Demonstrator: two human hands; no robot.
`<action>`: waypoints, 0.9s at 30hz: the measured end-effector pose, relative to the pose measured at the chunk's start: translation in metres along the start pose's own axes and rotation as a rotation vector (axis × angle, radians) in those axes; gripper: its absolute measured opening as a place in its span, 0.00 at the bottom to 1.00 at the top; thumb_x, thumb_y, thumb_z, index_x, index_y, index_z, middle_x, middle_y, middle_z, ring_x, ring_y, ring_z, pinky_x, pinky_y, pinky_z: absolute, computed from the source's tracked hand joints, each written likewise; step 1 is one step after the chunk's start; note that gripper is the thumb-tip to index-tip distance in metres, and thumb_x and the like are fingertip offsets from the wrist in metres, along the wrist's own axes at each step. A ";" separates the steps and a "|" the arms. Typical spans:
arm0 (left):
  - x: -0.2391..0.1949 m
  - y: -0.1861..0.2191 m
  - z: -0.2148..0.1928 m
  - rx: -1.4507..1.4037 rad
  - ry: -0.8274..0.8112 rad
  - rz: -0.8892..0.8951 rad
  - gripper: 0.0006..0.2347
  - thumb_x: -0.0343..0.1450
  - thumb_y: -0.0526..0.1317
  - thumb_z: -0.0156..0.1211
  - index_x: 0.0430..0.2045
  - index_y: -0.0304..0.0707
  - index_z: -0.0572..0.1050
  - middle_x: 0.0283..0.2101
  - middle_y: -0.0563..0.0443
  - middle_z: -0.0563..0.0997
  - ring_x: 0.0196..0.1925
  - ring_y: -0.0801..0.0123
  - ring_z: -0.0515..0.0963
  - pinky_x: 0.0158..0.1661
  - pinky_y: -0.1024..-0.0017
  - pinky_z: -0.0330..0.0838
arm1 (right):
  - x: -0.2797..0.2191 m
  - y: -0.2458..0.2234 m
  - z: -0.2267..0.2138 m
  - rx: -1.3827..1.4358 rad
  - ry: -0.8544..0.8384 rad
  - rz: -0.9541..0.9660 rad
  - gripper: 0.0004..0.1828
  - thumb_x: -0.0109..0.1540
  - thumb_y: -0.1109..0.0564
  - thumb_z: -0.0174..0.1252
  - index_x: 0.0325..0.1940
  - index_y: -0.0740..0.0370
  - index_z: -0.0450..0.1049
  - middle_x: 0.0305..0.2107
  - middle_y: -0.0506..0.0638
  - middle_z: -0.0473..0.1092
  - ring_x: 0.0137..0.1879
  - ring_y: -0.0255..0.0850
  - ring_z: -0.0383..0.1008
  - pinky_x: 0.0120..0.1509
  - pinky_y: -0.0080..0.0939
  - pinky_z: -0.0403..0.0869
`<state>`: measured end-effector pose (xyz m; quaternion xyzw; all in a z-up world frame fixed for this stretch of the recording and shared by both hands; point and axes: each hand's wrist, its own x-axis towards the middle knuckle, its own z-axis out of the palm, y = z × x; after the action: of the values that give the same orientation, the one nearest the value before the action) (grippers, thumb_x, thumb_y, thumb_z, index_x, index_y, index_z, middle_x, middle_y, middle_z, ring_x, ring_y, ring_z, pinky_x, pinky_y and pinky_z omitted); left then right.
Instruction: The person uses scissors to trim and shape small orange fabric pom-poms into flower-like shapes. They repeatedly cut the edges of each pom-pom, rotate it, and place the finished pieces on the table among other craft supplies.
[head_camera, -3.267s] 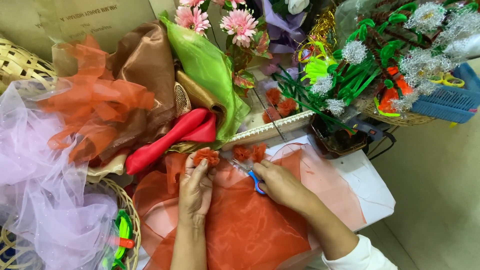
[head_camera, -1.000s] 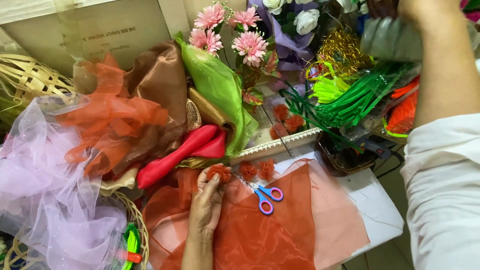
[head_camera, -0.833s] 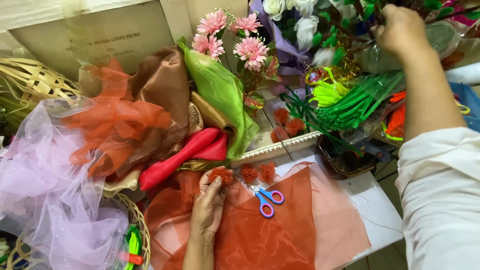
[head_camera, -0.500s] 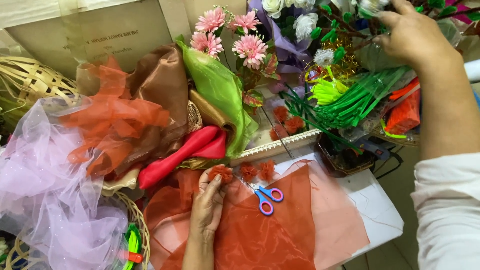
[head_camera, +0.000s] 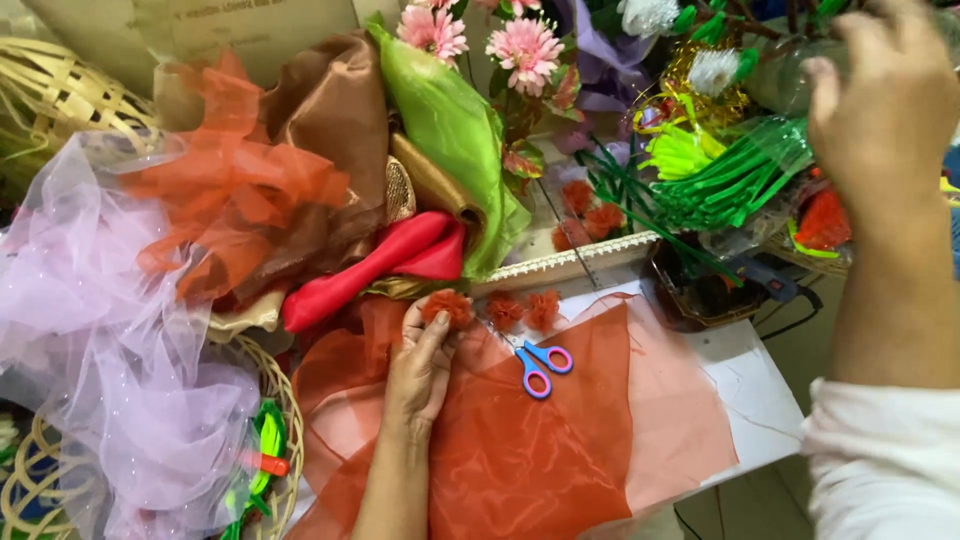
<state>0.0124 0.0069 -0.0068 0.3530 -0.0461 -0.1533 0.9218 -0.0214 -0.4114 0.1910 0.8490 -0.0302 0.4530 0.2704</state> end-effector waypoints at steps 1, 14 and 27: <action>0.000 0.000 0.000 -0.001 0.006 0.002 0.12 0.68 0.33 0.57 0.45 0.33 0.71 0.42 0.39 0.79 0.43 0.61 0.79 0.43 0.67 0.75 | 0.003 -0.027 -0.034 0.005 0.000 -0.004 0.14 0.70 0.59 0.73 0.57 0.67 0.82 0.53 0.59 0.74 0.52 0.51 0.75 0.54 0.46 0.74; -0.002 0.006 0.009 -0.052 0.003 0.032 0.11 0.68 0.30 0.56 0.42 0.33 0.67 0.50 0.33 0.77 0.50 0.54 0.79 0.48 0.72 0.75 | -0.077 -0.237 -0.099 1.128 -0.914 0.045 0.12 0.56 0.54 0.59 0.41 0.60 0.71 0.33 0.58 0.73 0.44 0.58 0.74 0.48 0.57 0.72; 0.005 -0.006 -0.005 0.062 0.009 0.146 0.13 0.67 0.28 0.60 0.44 0.31 0.69 0.37 0.43 0.79 0.40 0.70 0.79 0.44 0.75 0.75 | -0.129 -0.250 -0.084 0.640 -1.170 0.015 0.26 0.57 0.46 0.56 0.59 0.49 0.64 0.47 0.49 0.68 0.53 0.47 0.72 0.51 0.49 0.75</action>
<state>0.0168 0.0045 -0.0148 0.3780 -0.0721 -0.0825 0.9193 -0.0860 -0.1822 0.0191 0.9929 -0.0418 -0.0940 -0.0590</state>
